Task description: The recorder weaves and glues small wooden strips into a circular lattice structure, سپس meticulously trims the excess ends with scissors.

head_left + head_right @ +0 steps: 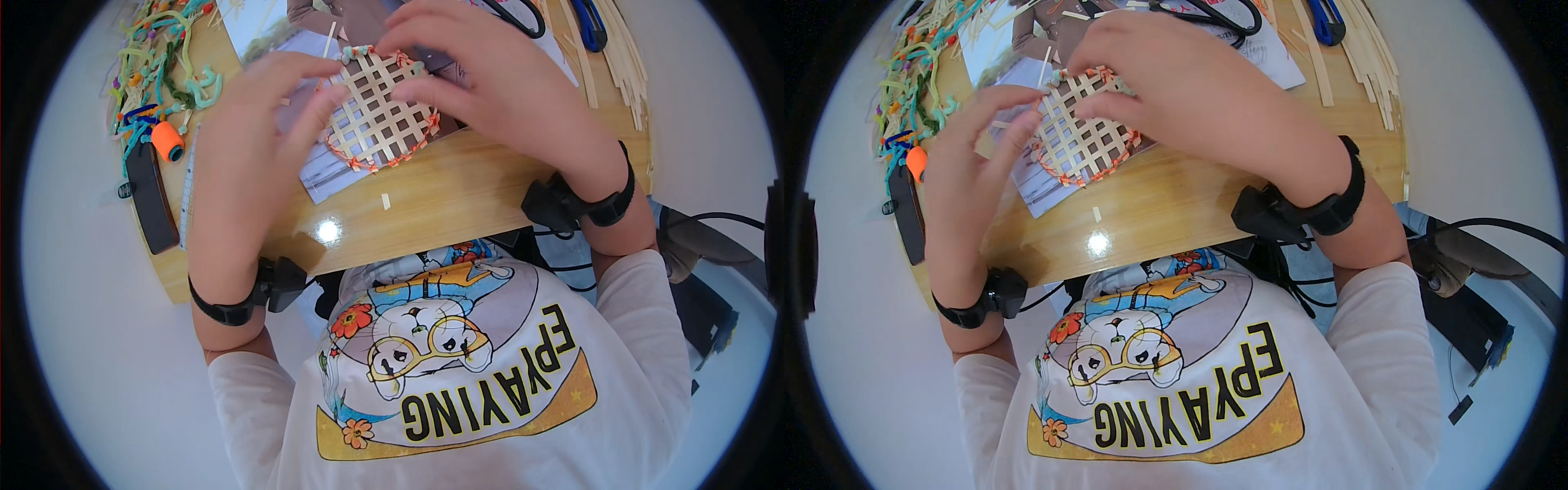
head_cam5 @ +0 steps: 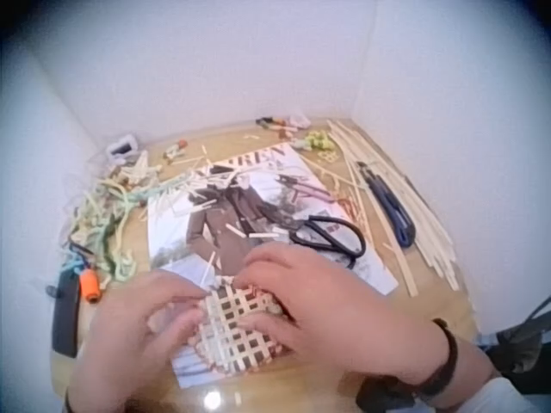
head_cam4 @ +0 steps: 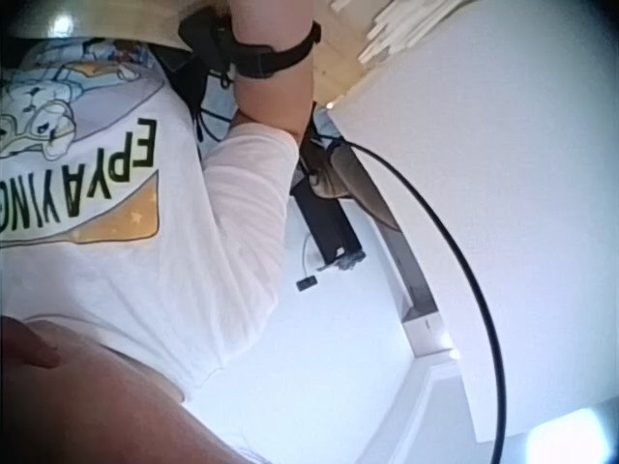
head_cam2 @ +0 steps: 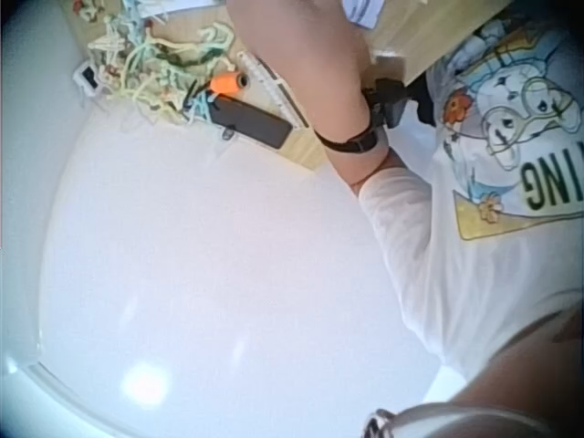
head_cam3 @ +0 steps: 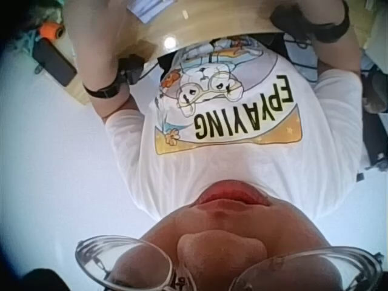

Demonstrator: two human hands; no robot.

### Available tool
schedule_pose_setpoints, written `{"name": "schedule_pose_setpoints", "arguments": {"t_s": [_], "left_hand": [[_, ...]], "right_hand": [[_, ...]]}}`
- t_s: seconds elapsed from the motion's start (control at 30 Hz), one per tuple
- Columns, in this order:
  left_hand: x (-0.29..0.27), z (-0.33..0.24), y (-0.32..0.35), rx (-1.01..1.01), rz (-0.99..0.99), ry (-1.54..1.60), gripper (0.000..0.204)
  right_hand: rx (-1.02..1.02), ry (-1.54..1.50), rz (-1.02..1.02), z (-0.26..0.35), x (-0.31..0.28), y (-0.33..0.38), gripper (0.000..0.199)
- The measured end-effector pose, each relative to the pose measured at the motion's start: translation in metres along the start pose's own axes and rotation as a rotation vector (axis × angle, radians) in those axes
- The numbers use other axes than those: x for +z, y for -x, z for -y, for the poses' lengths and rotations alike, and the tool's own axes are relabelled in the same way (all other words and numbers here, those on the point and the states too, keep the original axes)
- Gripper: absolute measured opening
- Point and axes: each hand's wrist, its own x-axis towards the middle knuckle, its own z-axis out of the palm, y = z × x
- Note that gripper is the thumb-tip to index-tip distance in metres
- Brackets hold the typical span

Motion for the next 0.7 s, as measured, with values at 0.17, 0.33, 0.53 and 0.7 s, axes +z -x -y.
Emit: {"name": "schedule_pose_setpoints", "arguments": {"t_s": [0.17, 0.33, 0.53, 0.7], "left_hand": [[-0.005, 0.011, -0.004, -0.042, -0.069, -0.026, 0.019], [-0.002, 0.018, -0.004, -0.157, 0.020, 0.000, 0.021], [0.007, 0.018, -0.006, -0.134, 0.064, -0.065, 0.020], [0.013, 0.016, -0.010, -0.202, 0.069, -0.015, 0.017]], "right_hand": [[0.134, -0.128, 0.053, 0.003, -0.015, -0.002, 0.025], [0.431, -0.117, 0.128, -0.001, -0.015, -0.010, 0.021], [0.290, -0.185, -0.005, -0.024, 0.003, -0.002, 0.023], [0.307, -0.184, 0.010, -0.032, 0.017, 0.005, 0.029]]}}
